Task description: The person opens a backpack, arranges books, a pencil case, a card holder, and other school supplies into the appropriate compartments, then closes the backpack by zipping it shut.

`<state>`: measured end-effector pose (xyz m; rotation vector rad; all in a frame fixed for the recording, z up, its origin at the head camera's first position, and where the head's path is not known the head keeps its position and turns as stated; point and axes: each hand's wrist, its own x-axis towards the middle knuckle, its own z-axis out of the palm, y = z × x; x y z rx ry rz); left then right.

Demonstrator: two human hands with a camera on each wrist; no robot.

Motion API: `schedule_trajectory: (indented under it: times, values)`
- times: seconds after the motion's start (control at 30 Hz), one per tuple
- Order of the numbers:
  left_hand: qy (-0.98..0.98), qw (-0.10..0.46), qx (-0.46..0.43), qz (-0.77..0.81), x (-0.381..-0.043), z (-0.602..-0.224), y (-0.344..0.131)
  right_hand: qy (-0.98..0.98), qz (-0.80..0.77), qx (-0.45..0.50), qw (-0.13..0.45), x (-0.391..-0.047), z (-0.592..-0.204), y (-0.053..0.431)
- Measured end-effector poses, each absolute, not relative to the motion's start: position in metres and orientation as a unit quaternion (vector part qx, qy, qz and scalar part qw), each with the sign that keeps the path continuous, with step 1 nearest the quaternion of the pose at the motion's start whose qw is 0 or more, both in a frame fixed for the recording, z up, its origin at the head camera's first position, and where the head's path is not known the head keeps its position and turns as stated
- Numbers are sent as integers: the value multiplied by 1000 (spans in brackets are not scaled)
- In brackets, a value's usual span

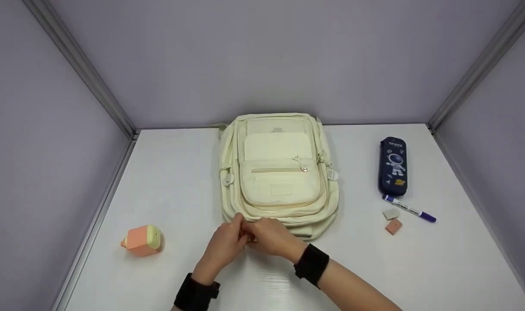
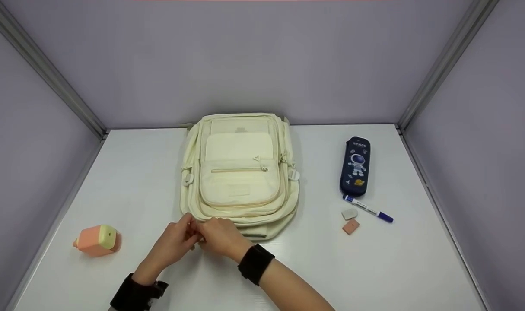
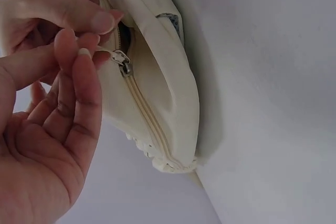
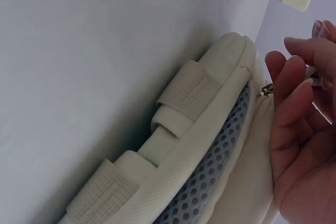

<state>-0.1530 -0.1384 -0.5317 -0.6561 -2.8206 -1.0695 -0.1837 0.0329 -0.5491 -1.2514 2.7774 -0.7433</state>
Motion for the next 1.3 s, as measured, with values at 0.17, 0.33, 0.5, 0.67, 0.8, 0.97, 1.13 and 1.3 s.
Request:
schedule_trajectory:
  times: [0.17, 0.33, 0.5, 0.67, 0.8, 0.97, 1.13, 1.3]
  values:
    - [-913, 14, -197, -357, -157, -526, -143, 895, -227, -384, -5, -182, -553, 32]
    - [-932, 90, -224, -271, -165, -530, -148, 898, -226, -375, -36, -180, -556, 33]
    - [-943, 104, -250, -195, -178, -545, -145, 900, -196, -379, -89, -177, -558, 33]
    - [-949, 57, -235, -202, -192, -554, -148, 911, -180, -353, -111, -175, -557, 33]
    - [-940, 24, -225, -257, -202, -557, -155, 914, -185, -339, -125, -177, -555, 37]
    - [-922, 0, -240, -304, -209, -559, -160, 908, -219, -336, -122, -178, -553, 43]
    - [-916, -7, -243, -319, -211, -556, -159, 912, -240, -320, -86, -176, -548, 54]
    - [-917, -10, -241, -317, -211, -553, -159, 912, -250, -316, -75, -174, -545, 67]
